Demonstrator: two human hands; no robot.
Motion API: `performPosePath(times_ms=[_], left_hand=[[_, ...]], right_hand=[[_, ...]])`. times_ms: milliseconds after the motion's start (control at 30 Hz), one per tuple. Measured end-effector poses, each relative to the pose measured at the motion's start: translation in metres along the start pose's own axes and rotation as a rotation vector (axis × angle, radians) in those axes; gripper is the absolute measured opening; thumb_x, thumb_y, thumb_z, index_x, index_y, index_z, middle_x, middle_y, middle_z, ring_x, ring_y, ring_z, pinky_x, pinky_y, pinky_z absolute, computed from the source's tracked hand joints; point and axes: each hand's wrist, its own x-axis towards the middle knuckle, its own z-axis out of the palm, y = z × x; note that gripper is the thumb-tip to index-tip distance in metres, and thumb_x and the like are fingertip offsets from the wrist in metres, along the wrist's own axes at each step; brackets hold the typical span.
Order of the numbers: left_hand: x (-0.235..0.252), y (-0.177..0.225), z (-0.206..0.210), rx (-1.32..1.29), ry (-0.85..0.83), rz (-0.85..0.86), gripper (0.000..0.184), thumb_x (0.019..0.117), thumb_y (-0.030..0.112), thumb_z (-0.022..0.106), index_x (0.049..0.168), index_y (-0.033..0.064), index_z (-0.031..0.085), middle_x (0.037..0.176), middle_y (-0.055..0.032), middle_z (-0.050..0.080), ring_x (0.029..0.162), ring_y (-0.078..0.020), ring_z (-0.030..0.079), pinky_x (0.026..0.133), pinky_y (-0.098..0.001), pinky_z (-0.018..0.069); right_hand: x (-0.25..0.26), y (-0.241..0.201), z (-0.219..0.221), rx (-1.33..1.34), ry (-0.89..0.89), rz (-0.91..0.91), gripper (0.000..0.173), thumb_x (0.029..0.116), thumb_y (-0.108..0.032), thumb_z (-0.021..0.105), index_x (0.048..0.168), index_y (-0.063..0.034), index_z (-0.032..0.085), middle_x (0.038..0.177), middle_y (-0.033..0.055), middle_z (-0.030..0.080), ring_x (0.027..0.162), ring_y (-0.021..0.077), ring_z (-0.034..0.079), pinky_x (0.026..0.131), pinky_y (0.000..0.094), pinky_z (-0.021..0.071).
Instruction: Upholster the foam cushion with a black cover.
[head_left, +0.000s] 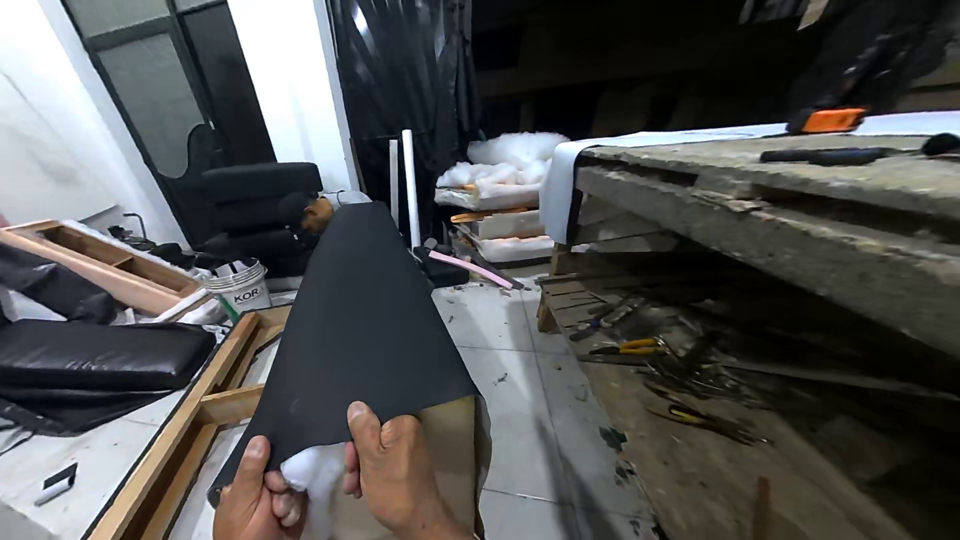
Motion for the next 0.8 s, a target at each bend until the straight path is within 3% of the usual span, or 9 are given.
performPosePath(times_ms=[133, 500, 667, 800], left_hand=[[-0.001, 0.003, 0.003, 0.026, 0.021, -0.006, 0.057, 0.1123, 0.035, 0.024, 0.073, 0.0143, 0.059, 0.043, 0.0041, 0.051, 0.031, -0.0022, 0.046, 0.033, -0.0177, 0.0418], [-0.002, 0.003, 0.005, -0.006, 0.016, -0.01, 0.055, 0.1114, 0.039, 0.029, 0.074, 0.0138, 0.061, 0.043, 0.0027, 0.052, 0.032, -0.003, 0.048, 0.034, -0.0181, 0.0426], [0.001, -0.002, -0.001, -0.048, -0.044, 0.034, 0.052, 0.1095, 0.039, 0.036, 0.076, 0.0138, 0.066, 0.047, 0.0015, 0.057, 0.036, -0.0033, 0.053, 0.037, -0.0176, 0.0451], [0.003, -0.004, 0.001, -0.059, -0.042, 0.076, 0.05, 0.1102, 0.034, 0.031, 0.079, 0.0148, 0.066, 0.048, 0.0019, 0.06, 0.037, -0.0026, 0.054, 0.037, -0.0168, 0.0451]], right_hand=[[-0.001, -0.002, -0.001, -0.015, -0.009, 0.015, 0.054, 0.1108, -0.034, 0.042, 0.071, -0.0055, 0.063, 0.06, -0.0006, 0.063, 0.052, 0.0089, 0.062, 0.052, 0.0287, 0.0545], [-0.002, -0.001, 0.001, -0.03, 0.014, 0.031, 0.055, 0.1104, -0.037, 0.042, 0.07, -0.0067, 0.064, 0.06, -0.0005, 0.064, 0.052, 0.0095, 0.063, 0.052, 0.0293, 0.0545], [-0.007, 0.001, 0.003, -0.053, 0.022, 0.102, 0.058, 0.1096, -0.043, 0.043, 0.071, -0.0058, 0.066, 0.061, 0.0029, 0.065, 0.054, 0.014, 0.065, 0.058, 0.0339, 0.056], [-0.011, -0.004, 0.002, -0.056, 0.028, 0.14, 0.058, 0.1095, -0.043, 0.045, 0.071, -0.0048, 0.067, 0.061, 0.0035, 0.066, 0.055, 0.0136, 0.065, 0.06, 0.0334, 0.0557]])
